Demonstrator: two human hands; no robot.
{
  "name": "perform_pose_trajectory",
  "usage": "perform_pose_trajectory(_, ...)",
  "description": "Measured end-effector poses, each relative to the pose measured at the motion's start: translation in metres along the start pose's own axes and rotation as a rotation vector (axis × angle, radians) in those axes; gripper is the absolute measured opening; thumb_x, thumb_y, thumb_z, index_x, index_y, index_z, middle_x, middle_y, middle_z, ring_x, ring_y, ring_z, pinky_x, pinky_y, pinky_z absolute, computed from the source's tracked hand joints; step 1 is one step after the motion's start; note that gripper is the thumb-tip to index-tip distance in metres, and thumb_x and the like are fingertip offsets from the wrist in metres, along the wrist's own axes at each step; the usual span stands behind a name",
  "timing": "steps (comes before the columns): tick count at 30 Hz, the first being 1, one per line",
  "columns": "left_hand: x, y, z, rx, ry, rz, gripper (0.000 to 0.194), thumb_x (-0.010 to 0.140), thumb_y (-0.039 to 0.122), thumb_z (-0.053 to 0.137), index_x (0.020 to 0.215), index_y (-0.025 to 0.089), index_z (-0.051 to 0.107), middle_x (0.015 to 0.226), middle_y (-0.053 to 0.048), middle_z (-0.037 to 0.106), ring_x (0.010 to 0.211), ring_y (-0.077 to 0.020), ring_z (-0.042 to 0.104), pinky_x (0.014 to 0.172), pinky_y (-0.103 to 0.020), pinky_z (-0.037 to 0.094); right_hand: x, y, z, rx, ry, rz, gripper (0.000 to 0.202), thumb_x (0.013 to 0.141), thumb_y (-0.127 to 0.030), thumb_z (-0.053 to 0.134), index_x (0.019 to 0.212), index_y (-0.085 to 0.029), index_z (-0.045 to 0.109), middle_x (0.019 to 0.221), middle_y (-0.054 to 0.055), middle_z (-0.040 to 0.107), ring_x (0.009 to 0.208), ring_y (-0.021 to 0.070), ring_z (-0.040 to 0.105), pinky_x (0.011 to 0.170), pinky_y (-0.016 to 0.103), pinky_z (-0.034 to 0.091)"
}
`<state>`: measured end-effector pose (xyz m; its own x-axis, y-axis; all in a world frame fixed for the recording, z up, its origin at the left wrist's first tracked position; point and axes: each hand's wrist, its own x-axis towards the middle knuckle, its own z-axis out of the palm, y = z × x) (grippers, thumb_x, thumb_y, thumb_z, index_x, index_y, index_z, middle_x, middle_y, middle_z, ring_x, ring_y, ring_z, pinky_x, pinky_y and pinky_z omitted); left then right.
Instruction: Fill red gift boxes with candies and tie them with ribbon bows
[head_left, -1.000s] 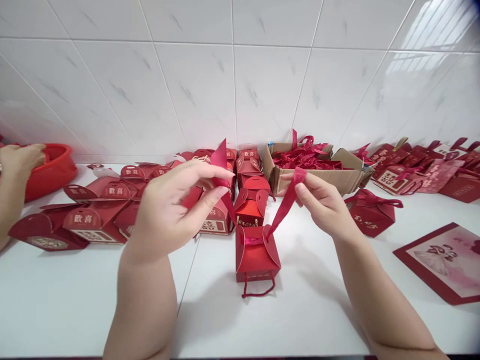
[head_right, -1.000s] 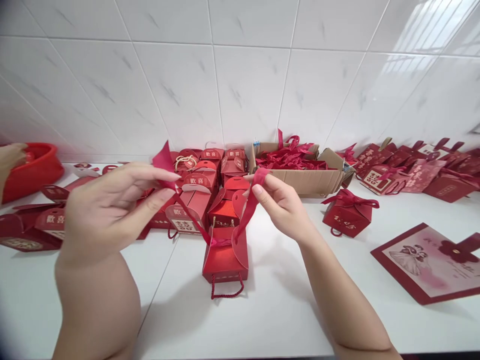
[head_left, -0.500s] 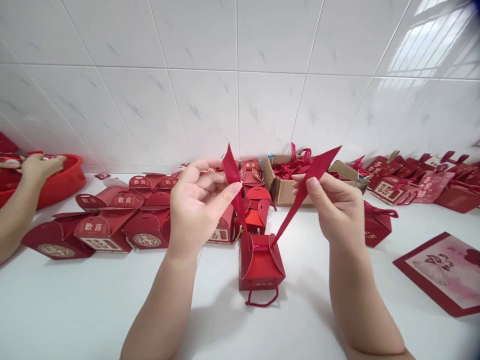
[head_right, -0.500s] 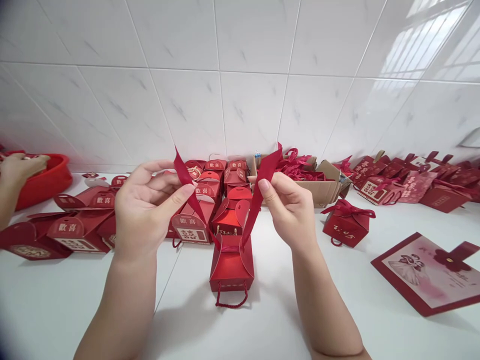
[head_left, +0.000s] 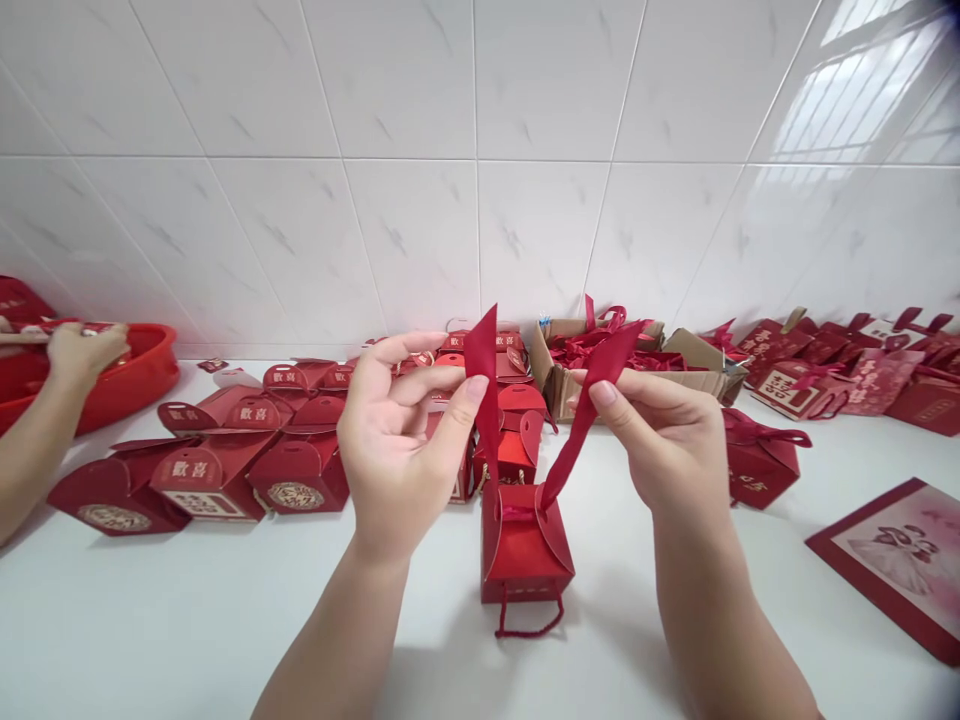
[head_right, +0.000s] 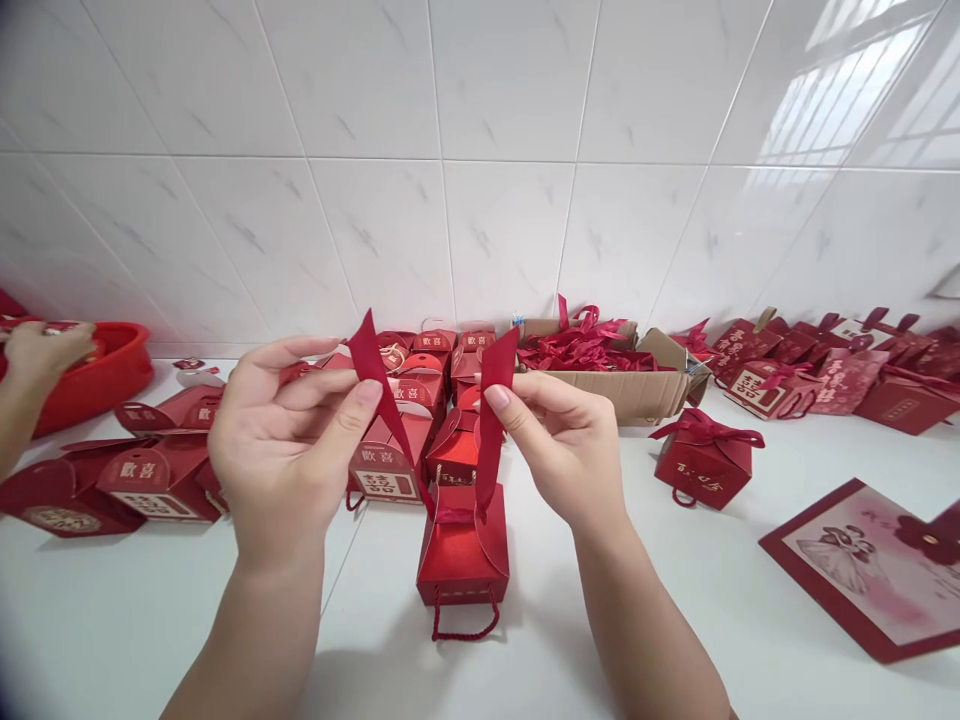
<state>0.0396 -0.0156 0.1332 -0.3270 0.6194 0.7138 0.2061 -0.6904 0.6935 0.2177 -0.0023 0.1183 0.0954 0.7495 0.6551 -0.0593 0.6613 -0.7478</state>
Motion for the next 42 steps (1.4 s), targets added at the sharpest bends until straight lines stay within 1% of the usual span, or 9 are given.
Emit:
perform_pose_trajectory(8,-0.001,0.004,0.000,0.000,0.014,0.055,0.018,0.076,0.016,0.072,0.091,0.023,0.064,0.083,0.003,0.070,0.073,-0.0096,0.068,0.066,-0.019,0.057,0.001,0.000,0.001,0.105,-0.088,0.042,0.008,0.085,-0.026,0.065,0.082,-0.023,0.072,0.074,0.001,0.072,0.070,0.0146,0.068,0.065,0.028,0.058)
perform_pose_trajectory(13,-0.001,0.004,0.002,-0.037,-0.158,0.126,0.012,0.078,0.012,0.069,0.083,0.022,0.068,0.077,0.005,0.069,0.074,-0.0076,0.066,0.070,-0.017,0.055,-0.001,-0.002,0.007,0.079,-0.137,0.170,0.010,0.083,-0.025,0.066,0.091,-0.020,0.069,0.064,-0.001,0.068,0.059,0.0120,0.065,0.057,0.024,0.055)
perform_pose_trajectory(17,-0.004,0.005,0.006,0.016,-0.372,0.115,0.010,0.079,0.012,0.067,0.083,0.021,0.068,0.073,0.004,0.069,0.068,-0.0080,0.064,0.063,-0.018,0.053,-0.001,-0.004,0.007,0.094,-0.386,0.251,0.014,0.084,-0.024,0.064,0.095,-0.019,0.070,0.068,0.000,0.067,0.063,0.0112,0.062,0.058,0.024,0.053)
perform_pose_trajectory(20,-0.005,0.003,0.008,0.108,-0.384,0.126,0.007,0.080,0.014,0.067,0.084,0.020,0.067,0.067,0.003,0.065,0.066,-0.0088,0.062,0.063,-0.020,0.052,0.000,-0.005,0.004,0.185,-0.557,0.280,0.015,0.084,-0.024,0.064,0.098,-0.021,0.070,0.081,0.001,0.068,0.073,0.0113,0.063,0.067,0.025,0.055)
perform_pose_trajectory(25,-0.006,0.000,0.010,0.145,-0.323,0.019,0.037,0.075,0.019,0.072,0.108,0.020,0.054,0.062,0.006,0.055,0.055,-0.0090,0.055,0.060,-0.024,0.050,0.001,-0.001,0.006,0.226,-0.499,0.411,0.026,0.090,-0.038,0.056,0.079,-0.016,0.064,0.070,0.003,0.068,0.066,0.0126,0.065,0.061,0.025,0.052)
perform_pose_trajectory(28,-0.004,0.000,0.009,0.112,-0.419,-0.050,0.019,0.080,0.019,0.066,0.098,0.019,0.059,0.062,0.003,0.058,0.056,-0.0109,0.058,0.058,-0.025,0.051,0.001,0.003,0.010,0.311,-0.510,0.483,0.030,0.091,-0.041,0.053,0.076,-0.016,0.061,0.064,0.003,0.067,0.059,0.0125,0.064,0.058,0.025,0.051)
perform_pose_trajectory(30,-0.002,-0.003,0.009,0.118,-0.404,0.023,0.004,0.080,0.016,0.066,0.082,0.018,0.063,0.063,0.002,0.060,0.059,-0.0112,0.059,0.059,-0.025,0.050,0.002,0.005,0.012,0.339,-0.526,0.513,0.034,0.091,-0.042,0.052,0.073,-0.015,0.061,0.064,0.003,0.067,0.056,0.0117,0.063,0.055,0.024,0.050)
perform_pose_trajectory(36,0.005,-0.017,0.009,0.175,-0.378,0.444,0.016,0.074,0.004,0.066,0.074,0.019,0.070,0.067,0.001,0.061,0.059,-0.0088,0.056,0.053,-0.021,0.047,0.005,0.015,0.014,0.394,-0.361,0.466,0.020,0.087,-0.036,0.061,0.086,-0.017,0.067,0.065,-0.002,0.061,0.053,0.0063,0.056,0.051,0.019,0.045)
perform_pose_trajectory(42,0.009,-0.008,0.000,0.156,-0.701,-0.037,0.019,0.079,0.017,0.064,0.097,0.021,0.060,0.092,-0.003,0.066,0.083,-0.0158,0.065,0.063,-0.024,0.053,0.006,0.015,0.008,0.339,-0.342,0.311,0.016,0.089,-0.032,0.059,0.084,-0.018,0.066,0.070,-0.001,0.059,0.058,0.0076,0.054,0.056,0.021,0.046)
